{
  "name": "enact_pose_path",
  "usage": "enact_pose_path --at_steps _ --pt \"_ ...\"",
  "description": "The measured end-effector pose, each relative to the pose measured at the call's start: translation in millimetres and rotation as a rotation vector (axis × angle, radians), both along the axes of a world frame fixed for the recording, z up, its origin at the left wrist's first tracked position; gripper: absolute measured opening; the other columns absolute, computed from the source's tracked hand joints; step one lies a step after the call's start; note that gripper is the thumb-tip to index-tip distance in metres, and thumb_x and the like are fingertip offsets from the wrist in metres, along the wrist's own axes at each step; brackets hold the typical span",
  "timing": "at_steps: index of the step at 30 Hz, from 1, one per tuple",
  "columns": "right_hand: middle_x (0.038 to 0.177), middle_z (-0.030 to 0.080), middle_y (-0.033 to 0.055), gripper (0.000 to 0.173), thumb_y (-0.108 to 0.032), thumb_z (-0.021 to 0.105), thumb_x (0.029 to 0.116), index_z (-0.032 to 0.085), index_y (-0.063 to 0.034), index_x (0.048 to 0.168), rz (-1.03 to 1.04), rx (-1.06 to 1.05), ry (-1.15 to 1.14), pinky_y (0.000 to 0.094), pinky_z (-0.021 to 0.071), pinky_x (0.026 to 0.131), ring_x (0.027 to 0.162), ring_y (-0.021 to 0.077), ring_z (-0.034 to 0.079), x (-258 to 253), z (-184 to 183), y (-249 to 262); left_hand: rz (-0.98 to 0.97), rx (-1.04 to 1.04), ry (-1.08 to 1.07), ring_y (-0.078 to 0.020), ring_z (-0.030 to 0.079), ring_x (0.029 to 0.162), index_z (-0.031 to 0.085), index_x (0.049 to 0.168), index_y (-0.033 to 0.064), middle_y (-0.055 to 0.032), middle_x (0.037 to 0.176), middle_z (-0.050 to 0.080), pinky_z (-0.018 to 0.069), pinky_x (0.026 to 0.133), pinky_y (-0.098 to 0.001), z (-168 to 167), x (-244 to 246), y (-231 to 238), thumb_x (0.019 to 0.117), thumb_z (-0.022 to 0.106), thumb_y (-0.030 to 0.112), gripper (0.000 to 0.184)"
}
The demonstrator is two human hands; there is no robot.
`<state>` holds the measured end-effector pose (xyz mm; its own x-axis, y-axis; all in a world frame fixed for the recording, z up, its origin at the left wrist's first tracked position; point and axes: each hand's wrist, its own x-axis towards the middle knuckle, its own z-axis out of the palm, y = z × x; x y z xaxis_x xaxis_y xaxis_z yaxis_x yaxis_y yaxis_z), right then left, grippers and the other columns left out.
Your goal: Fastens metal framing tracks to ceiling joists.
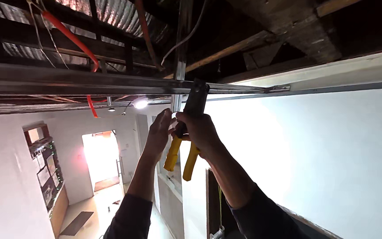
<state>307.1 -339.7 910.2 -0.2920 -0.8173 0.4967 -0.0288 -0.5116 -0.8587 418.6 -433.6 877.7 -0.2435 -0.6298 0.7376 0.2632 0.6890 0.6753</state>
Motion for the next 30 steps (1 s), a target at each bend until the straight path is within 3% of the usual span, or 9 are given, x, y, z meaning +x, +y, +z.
enact_pose_path --at_steps 3,6,9,12,15,19,24,28,30 --pt "0.079 0.074 0.0103 0.03 -0.032 0.064 0.1029 0.07 -0.0026 0.103 0.032 0.027 0.018 0.0374 0.065 0.067 0.071 0.0209 0.075 -2.8 1.4 3.4 0.013 -0.066 0.029 -0.0121 0.064 0.11 0.056 0.143 0.0111 -0.004 0.122 0.067 0.0544 0.095 -0.0329 20.8 -6.5 7.0 0.1077 0.046 0.048 0.052" --pt "0.083 0.074 0.0079 0.036 -0.041 0.058 0.1047 0.072 -0.0075 0.107 0.118 0.066 0.066 0.0352 0.0632 0.07 0.076 0.0187 0.074 -9.7 1.4 10.5 0.079 -0.067 0.067 -0.0064 0.063 0.085 0.067 0.118 0.0101 0.0011 0.093 0.066 0.0548 0.077 -0.0256 32.7 -13.8 13.2 0.1085 0.045 0.045 0.043" --pt "0.09 0.074 0.0087 0.036 -0.042 0.056 0.1054 0.069 -0.0089 0.114 0.143 0.127 0.106 0.0357 0.0625 0.07 0.081 0.0196 0.074 -16.3 6.2 13.5 0.118 -0.05 -0.042 -0.013 0.065 0.099 0.061 0.135 0.0102 -0.0055 0.111 0.069 0.0554 0.088 -0.0345 41.3 -9.2 21.9 0.1023 0.06 0.046 0.049" --pt "0.085 0.071 0.009 0.023 -0.025 0.055 0.1075 0.065 -0.0046 0.106 0.065 0.063 0.198 0.0342 0.0608 0.068 0.075 0.0179 0.071 -17.0 6.9 10.1 0.159 0.013 -0.234 -0.0205 0.064 0.112 0.037 0.151 0.0157 -0.0119 0.127 0.063 0.055 0.094 -0.0449 61.5 -13.3 47.7 0.081 0.083 0.053 0.092" --pt "0.083 0.072 0.0074 0.018 -0.019 0.056 0.1057 0.067 -0.0056 0.103 -0.01 0.046 0.297 0.0329 0.0606 0.069 0.074 0.0162 0.071 -15.2 8.4 11.9 0.205 0.069 -0.244 -0.0239 0.062 0.119 0.021 0.158 0.0152 -0.0168 0.136 0.058 0.0547 0.097 -0.0472 72.6 -28.8 57.9 0.0644 0.092 0.059 0.126" --pt "0.087 0.072 0.0089 0.013 -0.013 0.066 0.0986 0.064 -0.0044 0.108 0.0 0.038 0.318 0.0341 0.0615 0.067 0.075 0.0171 0.072 -23.1 7.9 14.2 0.247 0.09 -0.105 -0.0199 0.067 0.108 0.034 0.15 0.0139 -0.012 0.123 0.065 0.0589 0.09 -0.0443 72.7 -42.4 55.1 0.0589 0.095 0.057 0.118" --pt "0.118 0.07 0.0073 0.066 -0.025 0.076 0.0921 0.045 -0.0188 0.15 0.092 0.023 0.224 0.0388 0.0609 0.076 0.093 0.0192 0.07 -23.4 -61.6 34.1 0.355 0.1 -0.059 -0.0253 0.069 0.1 0.038 0.147 0.0157 -0.0143 0.115 0.067 0.0595 0.083 -0.0508 62.6 -50.4 55.2 0.0572 0.096 0.056 0.114" --pt "0.105 0.069 0.0077 0.047 -0.018 0.074 0.0899 0.059 -0.0089 0.134 0.148 0.094 0.057 0.0361 0.0579 0.082 0.093 0.0167 0.067 -5.8 -99.3 15.2 0.24 0.228 -0.024 -0.033 0.066 0.103 0.03 0.154 0.0187 -0.0194 0.127 0.061 0.0592 0.078 -0.0554 67.4 -48.1 77.0 0.0732 0.09 0.049 0.105" --pt "0.087 0.07 0.0044 0.024 -0.019 0.073 0.0917 0.07 -0.007 0.112 0.113 0.039 -0.013 0.0294 0.0537 0.069 0.076 0.0123 0.065 0.8 -102.5 8.9 0.244 0.242 -0.002 -0.0344 0.071 0.097 0.033 0.152 0.0206 -0.0197 0.121 0.063 0.0631 0.071 -0.0569 69.7 -51.0 67.6 0.0687 0.092 0.055 0.107"
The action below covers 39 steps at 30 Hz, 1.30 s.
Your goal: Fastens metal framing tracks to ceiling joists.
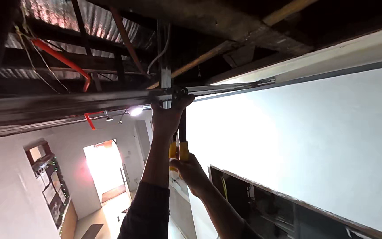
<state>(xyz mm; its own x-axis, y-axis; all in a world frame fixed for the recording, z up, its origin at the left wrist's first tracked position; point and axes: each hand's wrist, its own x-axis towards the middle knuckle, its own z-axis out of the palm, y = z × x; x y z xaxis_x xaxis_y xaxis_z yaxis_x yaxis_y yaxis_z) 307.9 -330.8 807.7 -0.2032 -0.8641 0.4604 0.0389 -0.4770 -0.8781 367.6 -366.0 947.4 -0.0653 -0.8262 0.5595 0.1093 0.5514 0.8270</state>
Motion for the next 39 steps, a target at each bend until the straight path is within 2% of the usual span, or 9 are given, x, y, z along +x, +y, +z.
enact_pose_path --at_steps 10,15,19,21,24,27,34,37,39 --pt "0.061 0.054 0.0017 0.038 -0.044 0.056 0.101 0.064 -0.0116 0.085 -0.369 -0.088 0.068 0.0387 0.0452 0.05 0.053 0.0156 0.053 21.4 17.9 -30.7 0.251 0.006 -0.268 -0.0337 0.065 0.112 0.037 0.152 0.0198 -0.0184 0.12 0.067 0.0519 0.092 -0.0608 6.9 2.1 4.8 0.0624 0.076 0.085 0.118" --pt "0.069 0.066 0.0036 0.041 -0.052 0.058 0.1015 0.068 -0.0125 0.097 -0.248 -0.078 0.104 0.0373 0.0582 0.057 0.058 0.0164 0.066 14.9 17.2 -40.0 0.155 0.005 -0.46 -0.0329 0.071 0.096 0.028 0.157 0.0225 -0.022 0.118 0.067 0.0604 0.077 -0.056 12.1 21.4 -2.4 0.0709 0.062 0.091 0.115" --pt "0.078 0.062 0.0022 0.052 -0.065 0.049 0.0999 0.069 -0.0167 0.095 -0.322 -0.02 0.402 0.0393 0.055 0.063 0.07 0.0156 0.063 -3.4 25.4 -10.7 0.015 -0.052 -0.189 -0.0322 0.072 0.093 0.032 0.153 0.0196 -0.0209 0.121 0.065 0.0633 0.074 -0.0541 0.7 15.4 -8.7 0.0784 0.076 0.071 0.101" --pt "0.073 0.067 0.0025 0.05 -0.06 0.053 0.101 0.069 -0.0134 0.095 -0.237 0.043 0.387 0.0358 0.057 0.06 0.065 0.0142 0.067 -10.8 29.9 3.9 -0.006 -0.067 -0.146 -0.0288 0.07 0.095 0.029 0.155 0.0181 -0.0195 0.121 0.064 0.0614 0.078 -0.0506 -0.6 13.2 -5.8 0.0819 0.076 0.067 0.099" --pt "0.106 0.076 0.0106 0.035 -0.025 0.061 0.1042 0.062 -0.0056 0.133 0.142 0.143 0.172 0.0348 0.0616 0.088 0.097 0.0205 0.075 -27.9 36.1 32.7 0.003 -0.034 -0.174 -0.0237 0.069 0.066 0.024 0.155 0.0186 -0.0184 0.101 0.067 0.0615 0.058 -0.0407 2.6 10.6 -8.3 0.0826 0.078 0.063 0.1" --pt "0.119 0.073 0.0163 0.042 -0.01 0.062 0.1009 0.057 -0.0054 0.142 0.283 0.2 0.028 0.0383 0.0592 0.095 0.108 0.0272 0.072 -38.9 46.9 59.0 -0.023 0.019 -0.154 -0.0237 0.067 0.059 0.021 0.155 0.0208 -0.0179 0.096 0.066 0.0604 0.054 -0.0398 4.7 7.7 -3.5 0.0852 0.076 0.062 0.098" --pt "0.102 0.07 0.0111 0.031 -0.025 0.063 0.1014 0.063 -0.0039 0.124 0.28 0.018 -0.116 0.0381 0.061 0.083 0.091 0.0204 0.07 -10.9 22.7 15.7 0.051 -0.045 -0.072 -0.0234 0.07 0.074 0.032 0.149 0.0112 -0.0178 0.1 0.067 0.061 0.062 -0.0424 1.5 -2.8 -4.8 0.0731 0.081 0.071 0.109" --pt "0.075 0.064 0.004 0.014 -0.02 0.061 0.0979 0.065 -0.0069 0.096 0.055 -0.1 -0.041 0.0324 0.0563 0.062 0.065 0.0139 0.063 8.4 17.6 -4.6 0.059 -0.063 -0.093 -0.0247 0.071 0.09 0.033 0.151 0.0159 -0.0161 0.11 0.068 0.0609 0.078 -0.0476 2.4 0.8 -3.9 0.0736 0.079 0.072 0.107" --pt "0.062 0.059 0.0009 0.017 -0.022 0.061 0.0968 0.064 -0.0089 0.087 -0.121 -0.149 0.036 0.032 0.0496 0.051 0.053 0.0119 0.057 19.4 17.6 -19.3 -0.005 -0.036 -0.076 -0.0268 0.071 0.079 0.035 0.149 0.0171 -0.0173 0.106 0.067 0.0631 0.067 -0.0476 3.3 5.1 -0.8 0.0801 0.077 0.068 0.096"
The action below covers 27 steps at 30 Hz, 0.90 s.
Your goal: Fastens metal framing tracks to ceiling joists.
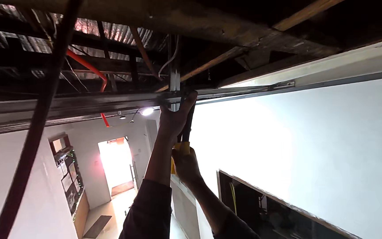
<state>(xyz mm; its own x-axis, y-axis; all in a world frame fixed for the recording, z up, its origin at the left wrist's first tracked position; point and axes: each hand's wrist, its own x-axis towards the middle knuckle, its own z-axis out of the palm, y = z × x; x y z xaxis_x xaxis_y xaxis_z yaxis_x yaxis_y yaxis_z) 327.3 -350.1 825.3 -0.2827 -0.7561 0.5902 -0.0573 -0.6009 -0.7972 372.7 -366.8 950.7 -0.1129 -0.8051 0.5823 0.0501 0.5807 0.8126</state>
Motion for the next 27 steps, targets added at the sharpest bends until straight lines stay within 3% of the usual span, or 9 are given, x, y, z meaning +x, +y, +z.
enact_pose_path --at_steps 5,8,11,13,15,17,21,24,27 --pt "0.06 0.059 0.0017 0.023 -0.022 0.056 0.1022 0.063 -0.0071 0.086 0.005 -0.021 0.061 0.0287 0.049 0.047 0.049 0.0105 0.057 9.4 1.4 -13.4 -0.018 -0.006 -0.011 -0.0275 0.07 0.067 0.043 0.143 0.0185 -0.0174 0.102 0.067 0.0625 0.057 -0.0462 -0.2 6.4 -5.3 0.0806 0.08 0.063 0.085" --pt "0.093 0.068 0.0064 0.035 -0.036 0.06 0.1016 0.063 -0.0094 0.124 0.098 0.223 0.296 0.0363 0.0577 0.072 0.079 0.0162 0.067 -19.3 11.4 24.0 0.009 -0.037 -0.042 -0.0244 0.07 0.088 0.046 0.144 0.0147 -0.0149 0.113 0.067 0.0616 0.075 -0.0455 -0.7 11.3 -5.0 0.0785 0.082 0.063 0.089" --pt "0.101 0.074 0.0138 0.032 -0.014 0.058 0.1005 0.063 -0.0012 0.13 0.318 0.211 0.144 0.0385 0.0627 0.083 0.09 0.0232 0.074 -49.0 17.6 70.4 -0.025 0.018 -0.033 -0.023 0.066 0.059 0.038 0.147 0.0194 -0.016 0.093 0.067 0.0589 0.051 -0.0386 -1.9 6.8 -4.3 0.0818 0.081 0.059 0.087" --pt "0.131 0.069 0.0102 0.046 -0.013 0.059 0.0921 0.062 -0.0067 0.138 0.373 0.178 0.109 0.0407 0.0575 0.1 0.117 0.0241 0.068 -64.9 17.5 79.2 -0.033 0.037 -0.034 -0.022 0.062 0.054 0.035 0.148 0.0211 -0.0152 0.092 0.065 0.057 0.048 -0.037 -1.7 4.5 -2.0 0.0819 0.081 0.059 0.089" --pt "0.141 0.062 0.0063 0.057 -0.02 0.067 0.0896 0.055 -0.0123 0.145 0.291 0.226 0.091 0.0399 0.0566 0.1 0.125 0.0214 0.062 -63.0 12.5 65.9 -0.028 0.049 0.004 -0.0226 0.063 0.056 0.032 0.15 0.0217 -0.0166 0.094 0.065 0.0574 0.049 -0.0376 -2.8 0.3 -1.5 0.0802 0.082 0.06 0.094" --pt "0.128 0.066 0.0085 0.052 -0.021 0.069 0.0919 0.055 -0.0102 0.141 0.296 0.232 -0.011 0.0411 0.0578 0.092 0.114 0.0214 0.065 -47.4 2.7 45.0 -0.007 0.045 0.037 -0.0238 0.068 0.064 0.029 0.152 0.0204 -0.0182 0.097 0.067 0.06 0.055 -0.0405 -4.4 -4.6 -1.2 0.077 0.083 0.064 0.102" --pt "0.072 0.064 0.0036 0.013 -0.02 0.063 0.096 0.066 -0.0074 0.093 0.171 0.09 -0.004 0.0307 0.0541 0.06 0.064 0.0137 0.062 -12.5 -1.7 16.4 0.02 -0.037 0.071 -0.0223 0.071 0.087 0.045 0.142 0.009 -0.0146 0.105 0.069 0.0614 0.075 -0.0437 -4.6 0.5 -3.9 0.0761 0.082 0.066 0.094" --pt "0.057 0.054 -0.0001 0.022 -0.022 0.057 0.097 0.061 -0.0107 0.079 -0.031 -0.045 0.031 0.03 0.0434 0.046 0.047 0.0108 0.051 2.3 -3.0 -1.2 0.004 0.008 0.057 -0.0239 0.069 0.085 0.044 0.144 0.0117 -0.0158 0.107 0.067 0.0606 0.073 -0.0452 -1.6 2.5 -2.1 0.0782 0.08 0.066 0.093" --pt "0.054 0.053 0.0011 0.025 -0.024 0.054 0.0996 0.059 -0.011 0.078 -0.037 -0.107 0.019 0.0301 0.0423 0.041 0.043 0.0115 0.05 8.1 -5.2 -18.5 -0.036 0.03 0.075 -0.0241 0.068 0.061 0.04 0.142 0.0119 -0.0162 0.091 0.067 0.0619 0.053 -0.0409 -0.9 1.7 -3.4 0.0819 0.078 0.064 0.089"
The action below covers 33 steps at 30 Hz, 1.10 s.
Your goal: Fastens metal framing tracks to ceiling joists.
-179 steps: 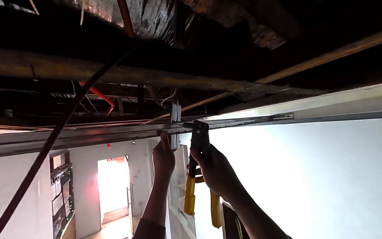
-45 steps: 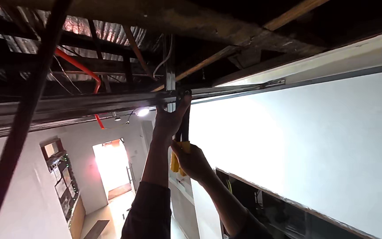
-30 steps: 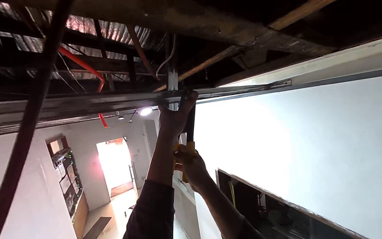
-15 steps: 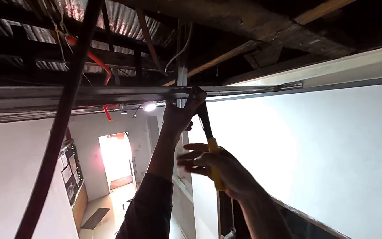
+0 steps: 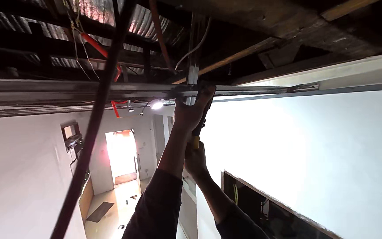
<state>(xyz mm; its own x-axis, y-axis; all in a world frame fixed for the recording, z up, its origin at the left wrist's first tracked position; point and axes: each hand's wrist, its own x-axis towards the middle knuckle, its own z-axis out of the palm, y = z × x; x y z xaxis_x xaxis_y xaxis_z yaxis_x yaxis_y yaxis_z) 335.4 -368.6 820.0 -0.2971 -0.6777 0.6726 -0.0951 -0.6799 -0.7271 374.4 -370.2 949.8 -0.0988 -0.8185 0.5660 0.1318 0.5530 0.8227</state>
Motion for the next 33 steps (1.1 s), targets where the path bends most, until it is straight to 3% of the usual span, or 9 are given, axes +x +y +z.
enact_pose_path --at_steps 4,8,15,19,23,25,27,30,33 --pt "0.092 0.07 0.0095 0.029 -0.029 0.059 0.1035 0.065 -0.0064 0.12 0.166 0.285 0.146 0.0382 0.0601 0.069 0.079 0.0208 0.07 -30.0 13.6 48.3 -0.011 0.001 -0.053 -0.026 0.071 0.087 0.039 0.148 0.0145 -0.0173 0.109 0.068 0.0613 0.074 -0.0462 0.5 6.0 1.1 0.0787 0.081 0.064 0.095" --pt "0.132 0.068 0.0114 0.048 -0.02 0.062 0.0944 0.056 -0.006 0.14 0.28 0.309 -0.021 0.0456 0.0628 0.091 0.115 0.0283 0.07 -60.8 27.8 105.5 -0.042 0.052 -0.037 -0.0246 0.065 0.059 0.038 0.148 0.0241 -0.0175 0.098 0.066 0.0576 0.05 -0.0388 0.3 3.4 3.4 0.0797 0.082 0.061 0.089" --pt "0.085 0.069 0.0047 0.018 -0.017 0.059 0.0917 0.068 -0.0084 0.105 0.245 0.142 -0.127 0.0321 0.0573 0.066 0.073 0.0149 0.066 -14.9 -3.4 31.1 -0.001 -0.047 0.018 -0.0255 0.072 0.092 0.043 0.146 0.0172 -0.016 0.109 0.07 0.0615 0.077 -0.0481 -5.5 -0.7 -0.7 0.0744 0.084 0.064 0.095" --pt "0.056 0.051 -0.003 0.02 -0.023 0.054 0.0954 0.058 -0.0135 0.078 0.012 -0.068 -0.101 0.028 0.0425 0.044 0.045 0.0078 0.048 3.4 -5.4 -0.5 0.002 0.0 0.025 -0.024 0.07 0.069 0.045 0.142 0.0141 -0.0151 0.093 0.069 0.0625 0.061 -0.0437 -2.9 -0.3 -3.1 0.0761 0.082 0.066 0.092" --pt "0.063 0.058 0.0034 0.022 -0.025 0.054 0.1016 0.063 -0.0088 0.089 0.056 0.098 0.063 0.0313 0.0466 0.048 0.052 0.0143 0.056 -7.8 1.3 19.8 -0.039 0.002 0.023 -0.0227 0.07 0.068 0.048 0.139 0.0101 -0.0148 0.092 0.069 0.0619 0.06 -0.0407 -2.2 4.9 -0.5 0.0794 0.082 0.062 0.086" --pt "0.099 0.072 0.0107 0.03 -0.026 0.058 0.1025 0.064 -0.0059 0.124 0.187 0.289 0.125 0.0401 0.0614 0.071 0.085 0.0237 0.071 -32.5 13.7 61.8 -0.049 0.013 -0.003 -0.0221 0.071 0.076 0.046 0.142 0.0125 -0.0146 0.098 0.07 0.0623 0.067 -0.0412 -0.6 6.8 2.0 0.079 0.082 0.062 0.087" --pt "0.13 0.068 0.011 0.048 -0.022 0.06 0.0976 0.054 -0.0073 0.143 0.267 0.314 0.059 0.0454 0.0622 0.09 0.113 0.0275 0.07 -54.7 23.4 96.2 -0.06 0.061 -0.005 -0.0216 0.066 0.059 0.042 0.144 0.0172 -0.0155 0.09 0.068 0.0585 0.051 -0.0363 0.0 4.7 3.8 0.0816 0.081 0.059 0.085" --pt "0.13 0.068 0.0104 0.044 -0.018 0.059 0.0974 0.055 -0.0064 0.14 0.253 0.282 -0.031 0.0444 0.0598 0.09 0.114 0.0245 0.068 -51.8 21.9 91.7 -0.079 0.08 0.035 -0.0228 0.067 0.06 0.04 0.146 0.0202 -0.016 0.093 0.068 0.058 0.05 -0.0366 0.2 1.5 6.6 0.0836 0.08 0.057 0.083" --pt "0.103 0.068 0.0073 0.03 -0.017 0.059 0.0958 0.063 -0.0075 0.124 0.294 0.243 -0.135 0.0359 0.0595 0.076 0.089 0.0179 0.068 -28.3 1.3 51.0 -0.091 0.017 0.092 -0.0258 0.072 0.071 0.042 0.146 0.0175 -0.0177 0.098 0.071 0.0623 0.058 -0.0418 -5.0 -2.8 2.0 0.0782 0.085 0.057 0.089"
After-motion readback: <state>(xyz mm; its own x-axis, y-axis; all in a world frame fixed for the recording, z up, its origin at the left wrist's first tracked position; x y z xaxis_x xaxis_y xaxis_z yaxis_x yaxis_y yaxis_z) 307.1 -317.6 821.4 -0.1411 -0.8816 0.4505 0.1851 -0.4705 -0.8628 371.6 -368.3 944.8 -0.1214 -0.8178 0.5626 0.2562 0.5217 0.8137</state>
